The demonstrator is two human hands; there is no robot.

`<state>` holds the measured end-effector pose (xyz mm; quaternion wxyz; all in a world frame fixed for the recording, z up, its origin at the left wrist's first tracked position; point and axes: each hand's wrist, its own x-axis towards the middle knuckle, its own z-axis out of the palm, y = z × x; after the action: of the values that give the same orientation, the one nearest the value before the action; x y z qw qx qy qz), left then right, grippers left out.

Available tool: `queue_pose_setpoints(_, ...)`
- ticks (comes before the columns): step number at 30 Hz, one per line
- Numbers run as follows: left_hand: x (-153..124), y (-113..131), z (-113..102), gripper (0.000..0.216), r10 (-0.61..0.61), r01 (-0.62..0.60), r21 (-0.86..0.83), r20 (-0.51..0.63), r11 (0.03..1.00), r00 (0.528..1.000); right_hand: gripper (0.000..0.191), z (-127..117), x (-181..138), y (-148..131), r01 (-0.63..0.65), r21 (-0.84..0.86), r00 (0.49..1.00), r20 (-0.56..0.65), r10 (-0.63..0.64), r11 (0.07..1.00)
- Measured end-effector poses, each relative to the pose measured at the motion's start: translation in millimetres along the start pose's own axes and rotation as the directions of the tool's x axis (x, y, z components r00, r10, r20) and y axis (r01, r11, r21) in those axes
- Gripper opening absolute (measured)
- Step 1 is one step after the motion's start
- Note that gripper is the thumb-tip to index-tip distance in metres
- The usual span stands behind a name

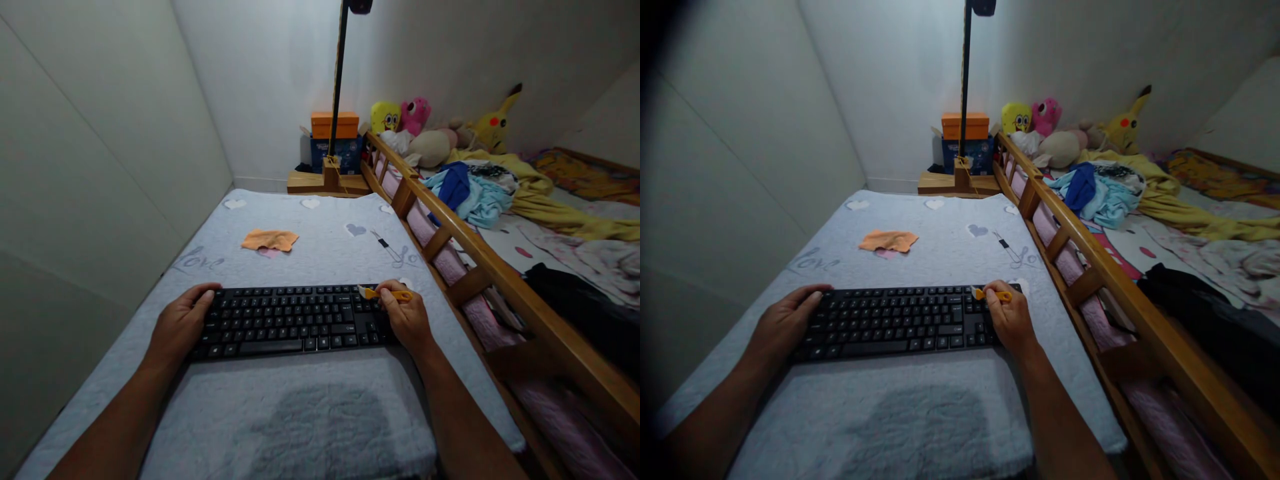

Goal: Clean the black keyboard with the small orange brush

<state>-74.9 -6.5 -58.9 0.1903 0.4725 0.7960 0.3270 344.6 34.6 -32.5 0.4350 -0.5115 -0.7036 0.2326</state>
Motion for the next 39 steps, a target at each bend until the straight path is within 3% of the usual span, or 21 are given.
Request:
queue_pose_setpoints(10,-2.9,3.2,-1.4,0.051,0.005,-0.005,-0.001,0.009,1.0,1.0,0.031,-9.4,-3.1,-3.3,-0.04,0.066,0.998,0.06,0.036,0.997)
queue_pose_setpoints(18,-0.2,-1.6,0.4,0.046,0.035,-0.035,-0.026,-0.017,0.999,0.999,0.029,-5.0,-0.9,-1.7,-0.178,0.327,0.977,-0.051,0.205,0.928)
queue_pose_setpoints(28,0.7,-1.5,0.9,0.04,0.054,-0.056,-0.051,-0.036,0.997,0.998,0.022,4.5,4.2,1.6,-0.07,0.225,0.997,0.0,0.072,0.972)
queue_pose_setpoints(33,1.4,-0.8,0.7,0.041,0.058,-0.06,-0.05,-0.042,0.997,0.997,0.022,2.0,3.8,1.1,-0.083,0.215,0.996,0.049,0.074,0.973)
queue_pose_setpoints(39,3.6,-4.2,2.5,0.042,0.074,-0.076,-0.042,-0.045,0.996,0.996,0.021,-4.7,5.9,0.4,-0.053,0.078,0.999,-0.004,0.053,0.996)
